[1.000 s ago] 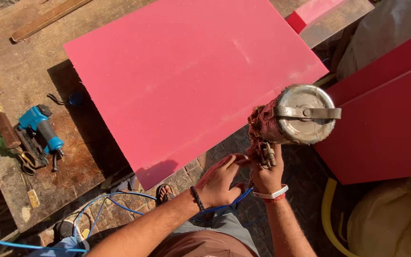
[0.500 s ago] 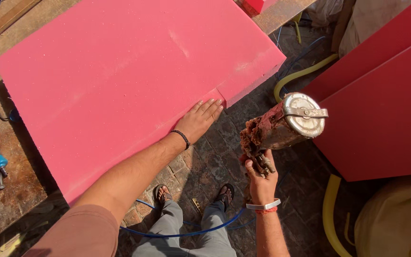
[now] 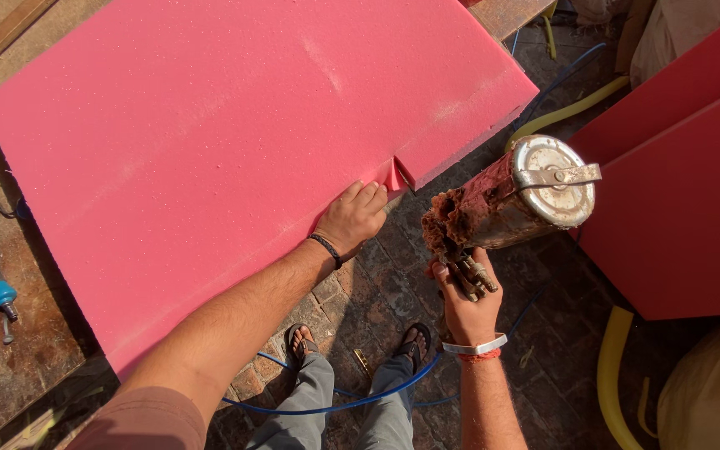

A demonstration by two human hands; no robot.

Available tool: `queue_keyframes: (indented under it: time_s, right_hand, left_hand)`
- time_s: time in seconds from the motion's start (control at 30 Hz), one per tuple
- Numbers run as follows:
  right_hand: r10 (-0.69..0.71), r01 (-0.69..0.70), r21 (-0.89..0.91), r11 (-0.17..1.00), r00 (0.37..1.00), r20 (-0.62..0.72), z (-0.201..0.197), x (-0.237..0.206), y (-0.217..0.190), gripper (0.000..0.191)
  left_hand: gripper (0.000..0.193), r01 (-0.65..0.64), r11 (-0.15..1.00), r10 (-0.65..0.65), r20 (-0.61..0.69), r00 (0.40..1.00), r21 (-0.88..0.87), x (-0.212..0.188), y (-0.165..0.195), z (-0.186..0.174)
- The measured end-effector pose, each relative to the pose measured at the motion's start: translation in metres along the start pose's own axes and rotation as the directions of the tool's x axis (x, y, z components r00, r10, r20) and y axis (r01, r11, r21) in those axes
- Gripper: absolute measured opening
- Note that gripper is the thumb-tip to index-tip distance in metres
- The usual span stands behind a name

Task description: The person aligns pink foam strips on large foam boards and applies adhesive to them with a glue gun, pressing the strips into place. They then use a hand saw to cut a foam block, carry foam pieces across the workshop, and stack them with other cut foam blocks.

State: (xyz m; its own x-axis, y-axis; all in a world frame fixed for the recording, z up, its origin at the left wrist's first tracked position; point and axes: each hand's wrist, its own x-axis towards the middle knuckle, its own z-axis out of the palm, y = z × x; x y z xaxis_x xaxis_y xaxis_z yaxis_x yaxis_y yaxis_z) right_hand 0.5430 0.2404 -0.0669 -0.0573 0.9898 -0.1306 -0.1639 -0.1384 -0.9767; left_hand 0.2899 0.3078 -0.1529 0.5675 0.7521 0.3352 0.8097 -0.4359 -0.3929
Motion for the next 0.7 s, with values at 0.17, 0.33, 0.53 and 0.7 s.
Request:
queue_keyframes:
  time_s: [0.17, 0.33, 0.53, 0.7]
  right_hand:
    - [0.008, -0.007, 0.044, 0.999, 1.000, -0.018, 0.006, 0.009, -0.004, 0.055]
    - [0.018, -0.017, 0.040, 0.999, 0.999, -0.031, 0.009, 0.012, -0.004, 0.046]
    - [-0.028, 0.026, -0.037, 0.999, 0.999, -0.040, 0.013, 0.013, -0.005, 0.045]
    - [0.001, -0.010, -0.139, 0.990, 0.998, -0.067, 0.014, 0.009, -0.002, 0.054]
  left_hand:
    - [0.019, -0.021, 0.995, 0.030, -0.097, 0.995, 0.097, -0.004, 0.000, 0.019]
    - [0.023, -0.029, 0.978, 0.051, -0.103, 0.993, 0.205, -0.001, 0.000, 0.016]
    - [0.016, -0.003, 0.997, 0.001, 0.030, 1.000, 0.079, -0.002, 0.003, -0.002]
    - [0.013, -0.017, 0.992, 0.018, -0.004, 1.000, 0.122, 0.005, -0.001, -0.009]
